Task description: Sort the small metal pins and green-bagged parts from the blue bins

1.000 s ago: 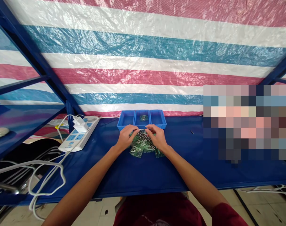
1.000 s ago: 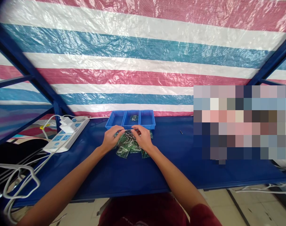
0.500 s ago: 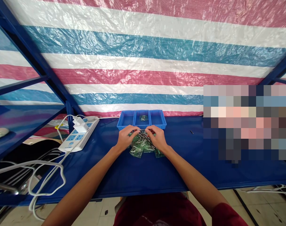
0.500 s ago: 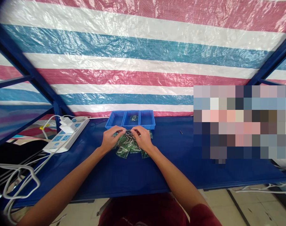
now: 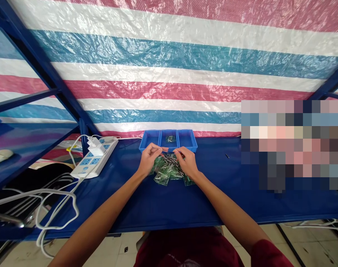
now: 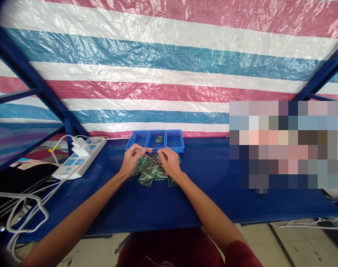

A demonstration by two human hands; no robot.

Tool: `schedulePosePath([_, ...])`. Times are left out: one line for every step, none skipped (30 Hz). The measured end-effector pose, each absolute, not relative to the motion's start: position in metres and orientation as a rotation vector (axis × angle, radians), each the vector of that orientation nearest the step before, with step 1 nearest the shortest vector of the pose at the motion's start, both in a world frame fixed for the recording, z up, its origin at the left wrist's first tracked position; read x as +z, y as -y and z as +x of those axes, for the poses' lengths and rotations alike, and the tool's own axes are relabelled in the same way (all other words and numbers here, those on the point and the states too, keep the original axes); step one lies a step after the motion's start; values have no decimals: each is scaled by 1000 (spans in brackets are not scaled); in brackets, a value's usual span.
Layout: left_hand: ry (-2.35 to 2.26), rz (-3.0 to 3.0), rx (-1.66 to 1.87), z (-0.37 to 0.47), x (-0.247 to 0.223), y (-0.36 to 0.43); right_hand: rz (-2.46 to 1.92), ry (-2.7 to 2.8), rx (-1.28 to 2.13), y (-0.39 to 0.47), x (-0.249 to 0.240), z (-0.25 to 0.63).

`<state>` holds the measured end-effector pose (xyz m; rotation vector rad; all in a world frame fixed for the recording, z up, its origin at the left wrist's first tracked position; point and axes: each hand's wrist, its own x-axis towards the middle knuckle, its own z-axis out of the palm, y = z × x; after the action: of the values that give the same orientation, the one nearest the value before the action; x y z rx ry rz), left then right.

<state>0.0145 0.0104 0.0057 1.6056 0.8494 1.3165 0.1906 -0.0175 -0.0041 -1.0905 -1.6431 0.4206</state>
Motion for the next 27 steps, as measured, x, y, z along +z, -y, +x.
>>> schedulePosePath([-855,1623,1318,15,6,-9,-1092,1637,423,17,-4,191])
schedulePosePath([-870,1658,1315,14,7,-9,-1094,1634,427,18,-4,191])
schedulePosePath([-896,1715,1311,14,7,-8,-1094,1631,430,18,-4,191])
schedulePosePath([-926,1792,1302,14,6,-8,-1095,1626,433,18,-4,190])
schedulePosePath([-954,1879,1290,13,6,-8,-1096,1621,434,18,-4,190])
schedulePosePath([-974,1964,1275,13,5,-8,-1097,1614,432,19,-4,190])
schedulePosePath([-984,2032,1262,12,4,-9,-1099,1608,426,19,-3,190])
schedulePosePath([-987,2073,1255,12,3,-9,-1102,1603,419,19,-3,190])
schedulePosePath([-988,2083,1256,12,2,-9,-1105,1599,412,19,-2,191])
schedulePosePath([-990,2066,1263,12,1,-10,-1107,1596,405,19,-2,191])
schedulePosePath([-996,2035,1274,12,1,-10,-1107,1594,400,19,-2,191])
schedulePosePath([-1004,2002,1283,12,0,-10,-1106,1593,397,19,-2,192])
schedulePosePath([-1011,1973,1289,12,0,-10,-1104,1592,395,19,-2,192])
schedulePosePath([-1015,1951,1294,12,1,-10,-1103,1592,395,19,-2,192])
schedulePosePath([-1018,1935,1302,12,1,-10,-1102,1592,396,19,-2,192])
schedulePosePath([-1020,1922,1312,12,2,-10,-1103,1591,397,19,-2,192])
schedulePosePath([-1022,1910,1324,12,2,-10,-1104,1589,398,19,-2,193])
schedulePosePath([-1024,1898,1330,12,3,-10,-1104,1588,399,19,-2,193])
schedulePosePath([-1022,1888,1332,12,3,-11,-1104,1588,399,19,-2,193])
schedulePosePath([-1016,1879,1330,12,3,-11,-1102,1590,397,19,-2,193])
schedulePosePath([-1008,1874,1325,12,3,-11,-1101,1592,396,19,-2,193])
schedulePosePath([-996,1871,1321,11,2,-11,-1101,1596,395,19,-2,193])
schedulePosePath([-983,1871,1317,11,2,-11,-1100,1600,392,19,-3,193])
schedulePosePath([-970,1870,1313,12,2,-11,-1097,1604,391,19,-3,193])
schedulePosePath([-958,1870,1306,12,2,-10,-1089,1610,392,19,-3,193])
schedulePosePath([-947,1870,1292,12,2,-10,-1076,1618,397,19,-4,193])
schedulePosePath([-936,1868,1276,12,3,-9,-1059,1630,406,18,-4,193])
